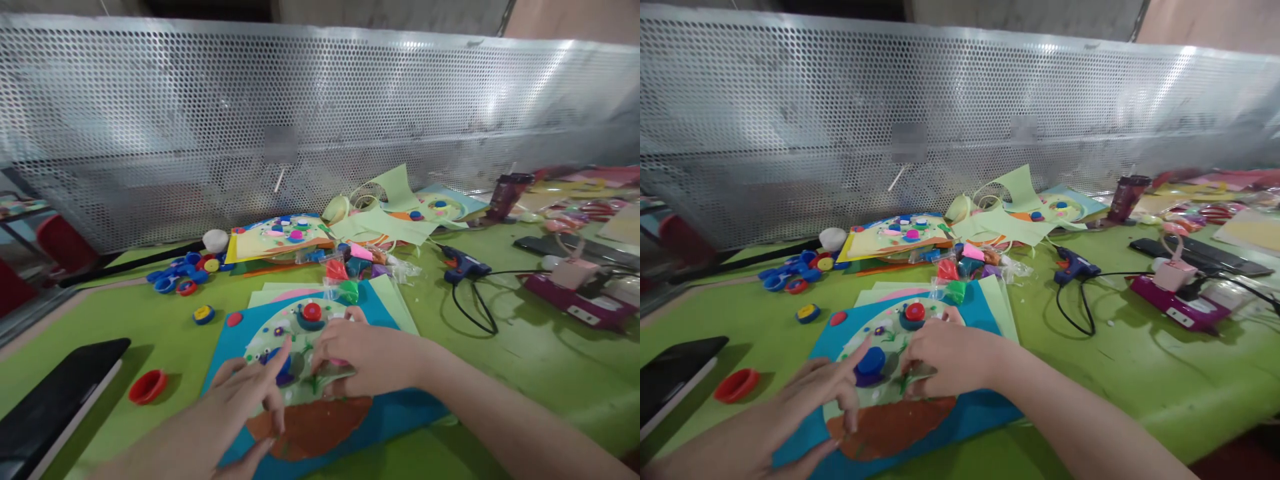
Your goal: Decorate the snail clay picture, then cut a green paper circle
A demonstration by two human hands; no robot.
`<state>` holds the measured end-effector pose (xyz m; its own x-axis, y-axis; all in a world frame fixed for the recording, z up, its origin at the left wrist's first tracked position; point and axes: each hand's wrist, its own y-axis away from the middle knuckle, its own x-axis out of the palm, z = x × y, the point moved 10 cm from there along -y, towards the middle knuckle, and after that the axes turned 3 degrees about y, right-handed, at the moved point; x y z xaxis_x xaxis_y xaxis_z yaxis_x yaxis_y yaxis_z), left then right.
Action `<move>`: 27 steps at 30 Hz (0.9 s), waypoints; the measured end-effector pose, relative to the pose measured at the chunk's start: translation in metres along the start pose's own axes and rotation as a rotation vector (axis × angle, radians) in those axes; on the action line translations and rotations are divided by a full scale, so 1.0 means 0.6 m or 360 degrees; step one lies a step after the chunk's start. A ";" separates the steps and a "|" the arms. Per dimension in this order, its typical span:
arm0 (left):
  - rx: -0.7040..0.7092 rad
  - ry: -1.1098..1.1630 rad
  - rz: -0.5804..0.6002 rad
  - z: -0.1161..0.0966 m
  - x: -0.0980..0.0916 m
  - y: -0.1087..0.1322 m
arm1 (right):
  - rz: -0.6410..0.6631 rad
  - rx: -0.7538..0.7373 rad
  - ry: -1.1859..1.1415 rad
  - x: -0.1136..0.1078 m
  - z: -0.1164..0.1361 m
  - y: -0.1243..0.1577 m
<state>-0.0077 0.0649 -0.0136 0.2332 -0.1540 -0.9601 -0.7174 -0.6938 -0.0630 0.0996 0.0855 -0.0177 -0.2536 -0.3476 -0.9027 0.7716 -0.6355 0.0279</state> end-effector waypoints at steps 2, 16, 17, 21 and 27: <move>-0.0001 0.0072 0.0180 -0.002 0.023 -0.003 | -0.0017 -0.0022 -0.0002 -0.002 0.003 0.000; 0.0173 0.0381 0.0153 -0.024 0.017 -0.018 | -0.0051 -0.0073 0.0003 -0.004 0.004 0.001; 0.0227 0.0399 0.0095 -0.027 0.011 -0.018 | -0.0049 -0.0069 0.0016 -0.004 0.004 0.001; 0.0311 0.0322 -0.0012 -0.031 -0.005 -0.025 | -0.0059 -0.0077 0.0054 -0.008 0.008 0.000; 0.0546 0.0224 -0.0024 -0.057 -0.015 -0.038 | -0.0102 -0.0110 0.0060 -0.012 0.011 -0.001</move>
<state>0.0288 0.0579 0.0060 0.3165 -0.2571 -0.9131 -0.8859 -0.4244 -0.1876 0.0972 0.0837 -0.0087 -0.2827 -0.2810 -0.9171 0.7934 -0.6059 -0.0589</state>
